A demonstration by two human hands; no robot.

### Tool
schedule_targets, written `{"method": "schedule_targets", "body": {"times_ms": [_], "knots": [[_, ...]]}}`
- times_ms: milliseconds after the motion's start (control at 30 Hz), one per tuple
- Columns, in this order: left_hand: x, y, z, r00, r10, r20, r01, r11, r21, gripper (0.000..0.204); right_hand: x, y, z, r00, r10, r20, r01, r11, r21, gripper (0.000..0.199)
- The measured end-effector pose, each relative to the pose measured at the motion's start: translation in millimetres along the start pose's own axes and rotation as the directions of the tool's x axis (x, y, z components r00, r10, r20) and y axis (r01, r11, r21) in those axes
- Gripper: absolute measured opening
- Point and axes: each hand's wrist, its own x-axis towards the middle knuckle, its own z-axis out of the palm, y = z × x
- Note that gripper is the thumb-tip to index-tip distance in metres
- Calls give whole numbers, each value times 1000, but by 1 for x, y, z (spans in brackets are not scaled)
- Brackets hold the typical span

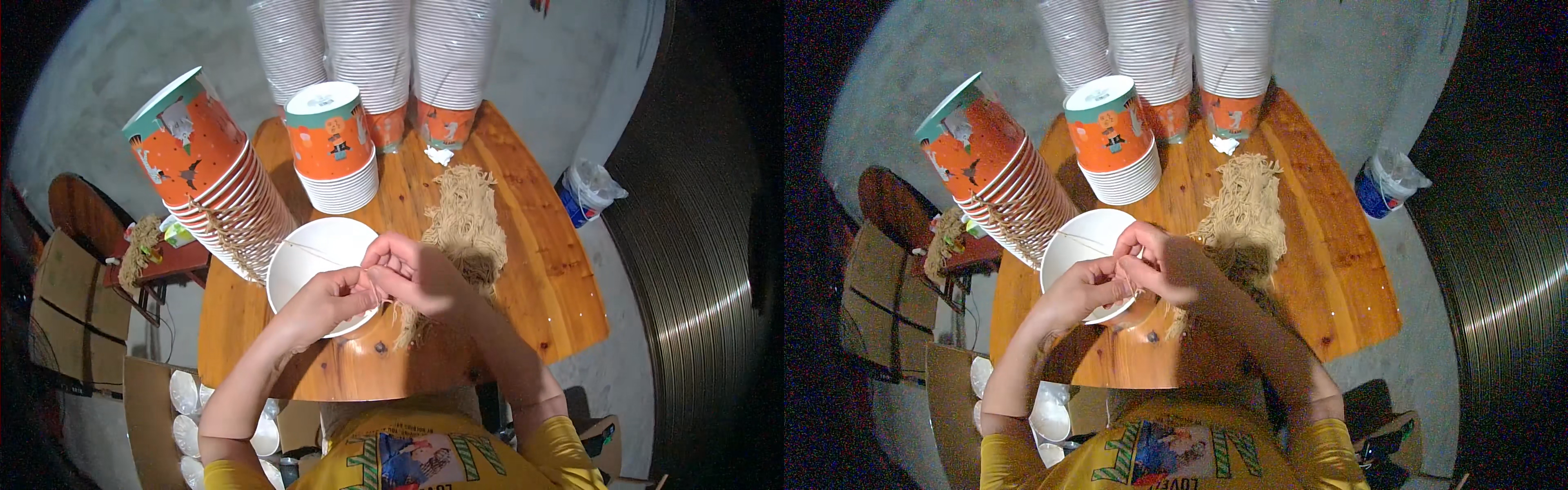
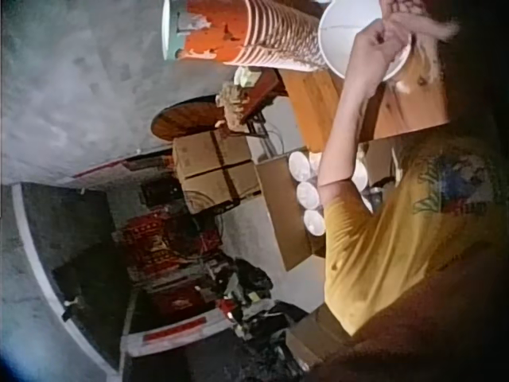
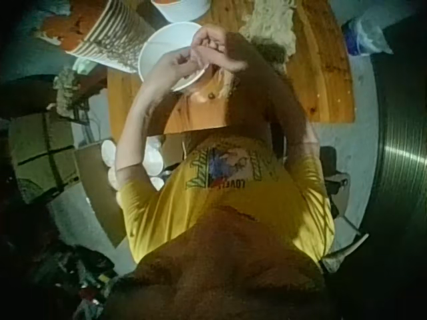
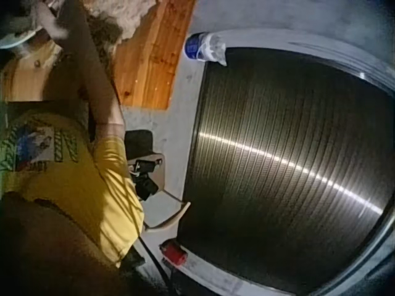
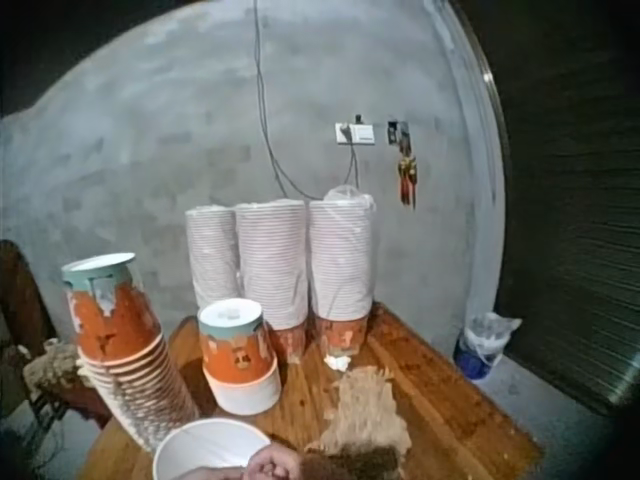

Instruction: The person is packaging dried fibrous material into paper cups and securing them with a string.

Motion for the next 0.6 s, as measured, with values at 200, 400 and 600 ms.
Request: {"method": "schedule_targets", "body": {"times_ms": [200,400,600], "knots": [[1,1,-6,994,-52,98,53,999,-12,17,-4,16,4,966,-158,-205,96,954,-284,9],[6,-3,-4,996,-11,83,12,1000,-10,15,-21,37,9,867,-406,-290,309,893,-326,14],[8,-3,-6,995,-6,101,6,1000,0,14,-32,28,15,850,-487,-201,320,779,-539,19]]}}
